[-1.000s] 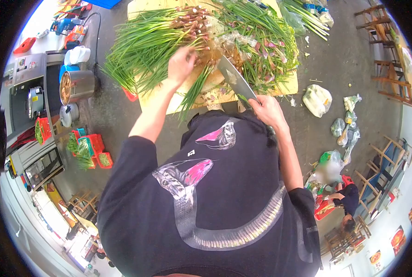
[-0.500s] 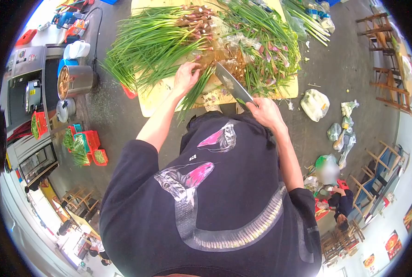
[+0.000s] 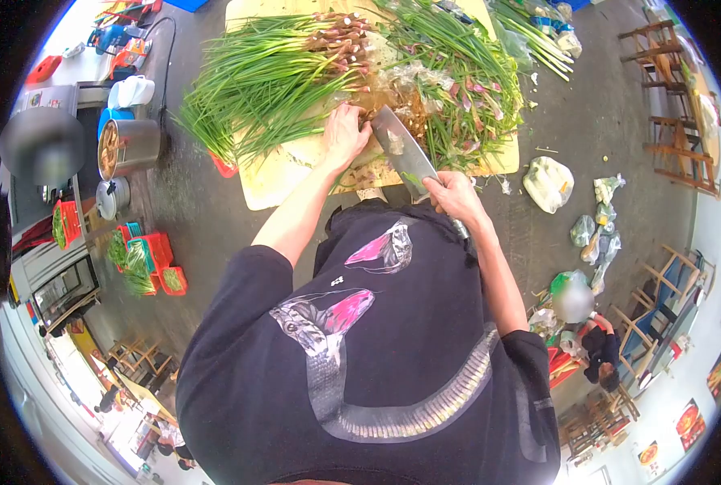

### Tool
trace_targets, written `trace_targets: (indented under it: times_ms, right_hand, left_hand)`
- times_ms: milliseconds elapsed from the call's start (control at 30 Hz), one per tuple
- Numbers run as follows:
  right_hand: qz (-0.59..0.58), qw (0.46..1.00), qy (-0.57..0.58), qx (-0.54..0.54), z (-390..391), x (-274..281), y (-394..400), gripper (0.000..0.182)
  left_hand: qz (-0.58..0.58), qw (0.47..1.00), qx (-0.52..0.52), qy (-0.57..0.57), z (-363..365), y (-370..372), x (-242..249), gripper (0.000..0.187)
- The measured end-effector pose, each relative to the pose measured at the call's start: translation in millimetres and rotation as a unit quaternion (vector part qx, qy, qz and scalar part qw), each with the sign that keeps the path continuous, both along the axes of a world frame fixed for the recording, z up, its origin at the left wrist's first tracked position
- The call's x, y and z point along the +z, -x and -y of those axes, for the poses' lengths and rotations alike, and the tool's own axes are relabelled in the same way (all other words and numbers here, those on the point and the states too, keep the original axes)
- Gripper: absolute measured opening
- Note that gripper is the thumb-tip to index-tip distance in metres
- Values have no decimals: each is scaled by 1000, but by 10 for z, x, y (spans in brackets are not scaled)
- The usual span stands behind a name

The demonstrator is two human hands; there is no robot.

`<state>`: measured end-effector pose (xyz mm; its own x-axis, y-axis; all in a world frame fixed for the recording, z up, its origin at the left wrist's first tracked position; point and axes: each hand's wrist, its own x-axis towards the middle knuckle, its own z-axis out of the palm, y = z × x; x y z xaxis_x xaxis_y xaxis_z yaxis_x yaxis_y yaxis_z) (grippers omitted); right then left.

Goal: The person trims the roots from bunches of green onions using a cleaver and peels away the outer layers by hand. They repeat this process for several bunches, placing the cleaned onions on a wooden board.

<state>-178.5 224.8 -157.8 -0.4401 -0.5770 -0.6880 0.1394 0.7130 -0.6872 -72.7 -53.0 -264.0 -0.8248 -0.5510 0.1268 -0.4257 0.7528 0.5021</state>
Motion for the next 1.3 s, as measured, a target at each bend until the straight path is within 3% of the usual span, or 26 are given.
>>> trace_targets:
  times_ms: [300, 400, 567, 700, 800, 900, 1000, 1200, 1300]
  right_hand:
    - [-10, 999, -31, -21, 20, -49, -75, 40]
    - [-4, 999, -38, -21, 11, -53, -51, 40]
    - [-6, 998, -48, -30, 9, 54, -51, 40]
    - [-13, 999, -47, -13, 14, 67, -39, 40]
    - [-4, 999, -49, -9, 6, 37, -18, 40]
    - [-2, 998, -59, -3, -2, 28, -41, 41]
    - [-13, 998, -68, 7, 46, 50, -57, 41]
    - [-29, 996, -78, 17, 107, 122, -80, 41]
    - [-40, 996, -81, 23, 92, 125, -81, 41]
  left_hand:
    - [173, 951, -182, 179, 268, 254, 147, 29]
    - [206, 941, -212, 165, 332, 305, 258, 23]
    - [186, 929, -269, 172, 496, 269, 165, 22]
    - [171, 912, -319, 194, 731, 127, 375, 20]
    - [157, 947, -266, 81, 645, -1, 543, 22]
    - [91, 959, -254, 90, 673, -132, 590, 22]
    - [192, 965, -177, -14, 558, -200, 777, 22]
    - [203, 959, -72, -182, 774, -301, 618, 35]
    - [192, 961, -70, -188, 769, -379, 546, 38]
